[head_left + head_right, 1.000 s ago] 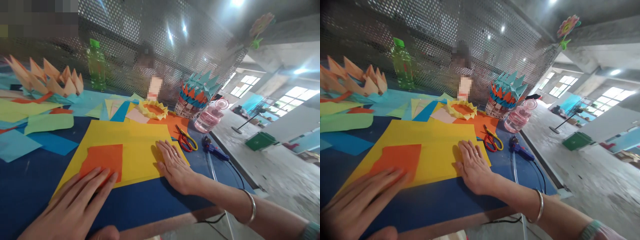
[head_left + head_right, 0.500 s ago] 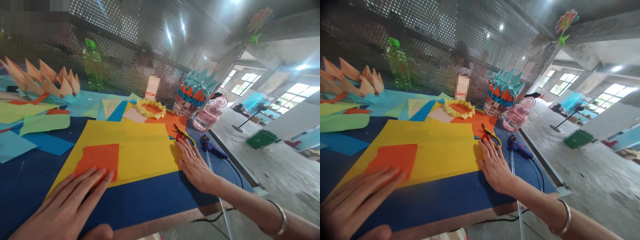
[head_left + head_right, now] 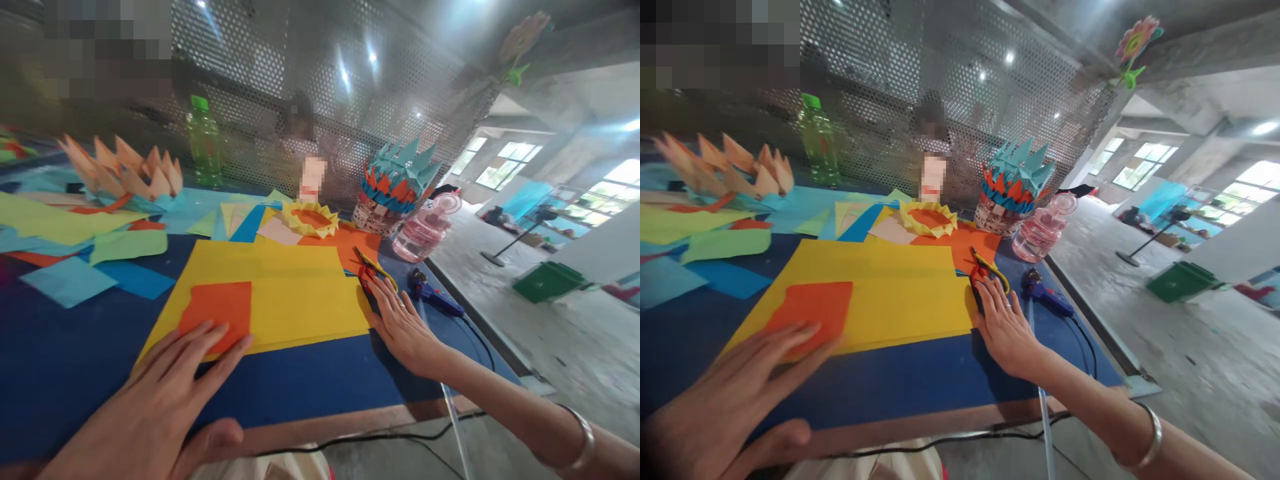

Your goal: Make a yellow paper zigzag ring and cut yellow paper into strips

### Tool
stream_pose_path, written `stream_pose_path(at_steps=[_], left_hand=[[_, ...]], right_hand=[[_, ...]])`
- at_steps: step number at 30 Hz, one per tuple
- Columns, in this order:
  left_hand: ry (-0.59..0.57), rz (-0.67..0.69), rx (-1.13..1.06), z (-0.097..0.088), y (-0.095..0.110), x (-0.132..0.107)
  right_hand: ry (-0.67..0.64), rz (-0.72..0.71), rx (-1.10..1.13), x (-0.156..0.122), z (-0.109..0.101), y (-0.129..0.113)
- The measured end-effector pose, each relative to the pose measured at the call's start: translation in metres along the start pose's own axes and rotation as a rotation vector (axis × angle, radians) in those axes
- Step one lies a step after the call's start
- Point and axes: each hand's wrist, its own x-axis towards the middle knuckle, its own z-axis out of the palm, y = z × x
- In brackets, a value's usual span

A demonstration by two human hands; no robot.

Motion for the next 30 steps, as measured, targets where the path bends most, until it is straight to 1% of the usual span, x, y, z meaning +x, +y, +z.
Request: stream_pose_path(at_steps=[4, 7, 9, 11, 13, 14, 16, 18, 20, 22, 23, 24, 26, 30], left_hand=[[-0.02, 0.046, 0.025, -0.014, 0.006, 0.003], [-0.042, 0.013, 0.013, -0.023, 0.011, 0.006], [-0.067, -0.004, -0.005, -0.024, 0.013, 0.007], [-0.075, -0.02, -0.016, -0.023, 0.014, 0.006], [-0.075, -0.033, -0.022, -0.021, 0.015, 0.004], [-0.079, -0.036, -0.025, -0.02, 0.015, 0.004], [-0.085, -0.039, -0.026, -0.019, 0.016, 0.003], [-0.084, -0.04, -0.023, -0.019, 0.016, 0.003], [-0.085, -0.044, -0.023, -0.019, 0.016, 0.004], [-0.092, -0.049, -0.029, -0.02, 0.015, 0.004], [-0.095, -0.046, -0.034, -0.019, 0.015, 0.003], [-0.095, -0.042, -0.038, -0.019, 0.014, 0.003], [-0.08, -0.027, -0.04, -0.018, 0.013, 0.003], [-0.042, 0.002, -0.025, -0.018, 0.012, 0.003]], right_hand=[[0.049, -0.02, -0.017, -0.002, 0.008, 0.003], [0.061, -0.039, -0.02, -0.003, 0.014, 0.007], [0.072, -0.045, -0.028, -0.002, 0.016, 0.01], [0.111, -0.059, -0.041, -0.001, 0.014, 0.01], [0.173, -0.098, -0.047, 0.002, 0.008, 0.002], [0.201, -0.131, -0.043, 0.004, 0.003, -0.006], [0.231, -0.2, -0.011, 0.008, -0.01, -0.032], [0.155, -0.289, 0.046, 0.01, -0.023, -0.067], [0.005, -0.409, 0.116, 0.012, -0.033, -0.102], [-0.132, -0.549, 0.179, 0.012, -0.038, -0.129], [-0.179, -0.595, 0.21, 0.011, -0.039, -0.137], [-0.213, -0.622, 0.235, 0.01, -0.039, -0.142], [-0.247, -0.639, 0.267, 0.007, -0.038, -0.141], [-0.249, -0.591, 0.274, -0.003, -0.039, -0.124]])
